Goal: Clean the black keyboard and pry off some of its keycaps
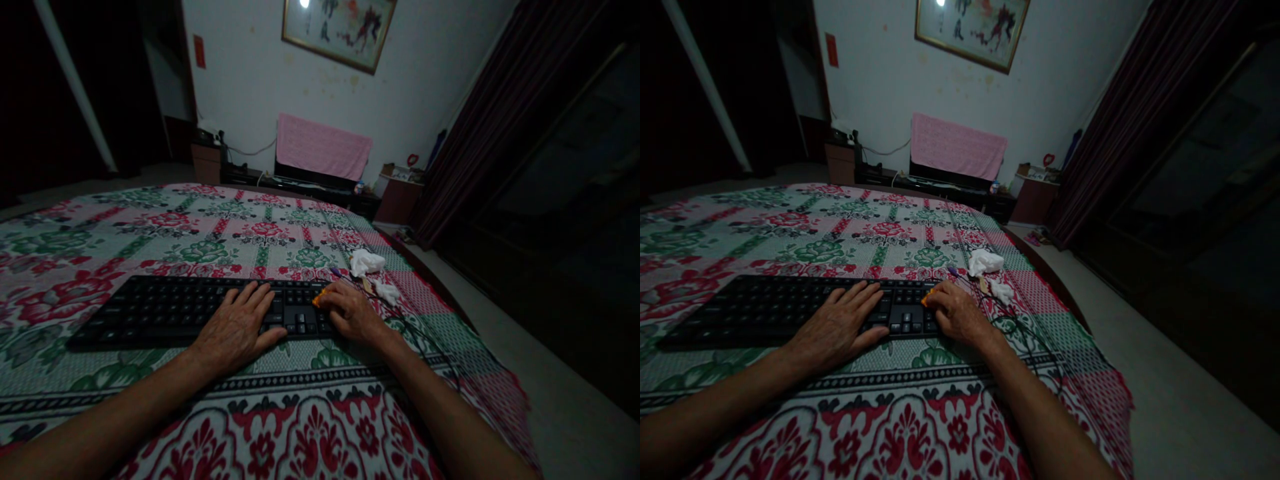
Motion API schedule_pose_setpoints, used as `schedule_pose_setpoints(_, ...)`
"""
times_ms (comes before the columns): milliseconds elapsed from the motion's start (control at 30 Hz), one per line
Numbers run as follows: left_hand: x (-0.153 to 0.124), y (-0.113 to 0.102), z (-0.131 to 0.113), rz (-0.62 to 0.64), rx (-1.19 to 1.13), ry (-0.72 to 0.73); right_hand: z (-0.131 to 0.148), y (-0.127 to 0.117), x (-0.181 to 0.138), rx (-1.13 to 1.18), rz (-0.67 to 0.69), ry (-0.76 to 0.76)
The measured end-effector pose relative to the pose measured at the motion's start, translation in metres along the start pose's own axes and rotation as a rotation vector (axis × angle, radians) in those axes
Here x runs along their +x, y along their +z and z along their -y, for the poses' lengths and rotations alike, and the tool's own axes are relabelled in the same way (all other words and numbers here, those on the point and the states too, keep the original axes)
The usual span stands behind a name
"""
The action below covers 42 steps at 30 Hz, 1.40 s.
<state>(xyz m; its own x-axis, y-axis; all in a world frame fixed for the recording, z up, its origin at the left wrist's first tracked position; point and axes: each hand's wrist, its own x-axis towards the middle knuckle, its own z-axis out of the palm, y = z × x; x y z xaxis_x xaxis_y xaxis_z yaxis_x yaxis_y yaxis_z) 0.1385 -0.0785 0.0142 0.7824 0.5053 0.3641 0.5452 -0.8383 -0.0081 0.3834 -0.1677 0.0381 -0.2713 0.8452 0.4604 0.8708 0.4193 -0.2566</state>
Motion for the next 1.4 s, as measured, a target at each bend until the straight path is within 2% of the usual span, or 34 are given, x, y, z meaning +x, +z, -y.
schedule_pose_setpoints(167, 0.0, 0.001, 0.002, -0.024, -0.032, -0.013, -0.005, -0.002, -0.003, -0.066, 0.049, 0.073)
schedule_pose_setpoints(300, 0.0, 0.005, 0.008, -0.069, -0.062, -0.031, -0.012, -0.008, -0.004, -0.113, 0.002, 0.135)
schedule_pose_setpoints(433, 0.003, 0.004, 0.013, -0.056, -0.047, -0.039, -0.009, -0.007, -0.003, -0.076, -0.052, 0.086)
schedule_pose_setpoints(533, 0.005, 0.001, 0.015, -0.055, -0.038, -0.046, -0.006, -0.003, -0.003, -0.038, 0.002, 0.031)
schedule_pose_setpoints(667, 0.005, 0.002, 0.018, -0.065, -0.041, -0.045, -0.011, -0.003, -0.005, -0.085, 0.035, 0.094)
schedule_pose_setpoints(833, 0.005, 0.007, 0.021, -0.079, -0.033, -0.038, -0.024, -0.01, -0.007, -0.156, -0.078, 0.212)
schedule_pose_setpoints(933, 0.005, 0.006, 0.02, -0.071, -0.017, -0.029, -0.024, -0.01, -0.006, -0.103, -0.14, 0.191)
schedule_pose_setpoints(1067, 0.005, 0.004, 0.019, -0.067, -0.011, -0.027, -0.018, -0.004, -0.005, -0.072, -0.058, 0.099)
schedule_pose_setpoints(1200, 0.005, 0.005, 0.02, -0.079, -0.036, -0.029, -0.021, -0.002, -0.007, -0.158, -0.035, 0.158)
schedule_pose_setpoints(1300, 0.005, 0.006, 0.02, -0.089, -0.044, -0.027, -0.028, -0.005, -0.01, -0.213, -0.103, 0.215)
schedule_pose_setpoints(1400, 0.005, 0.006, 0.02, -0.098, -0.047, -0.026, -0.03, -0.007, -0.01, -0.169, -0.207, 0.233)
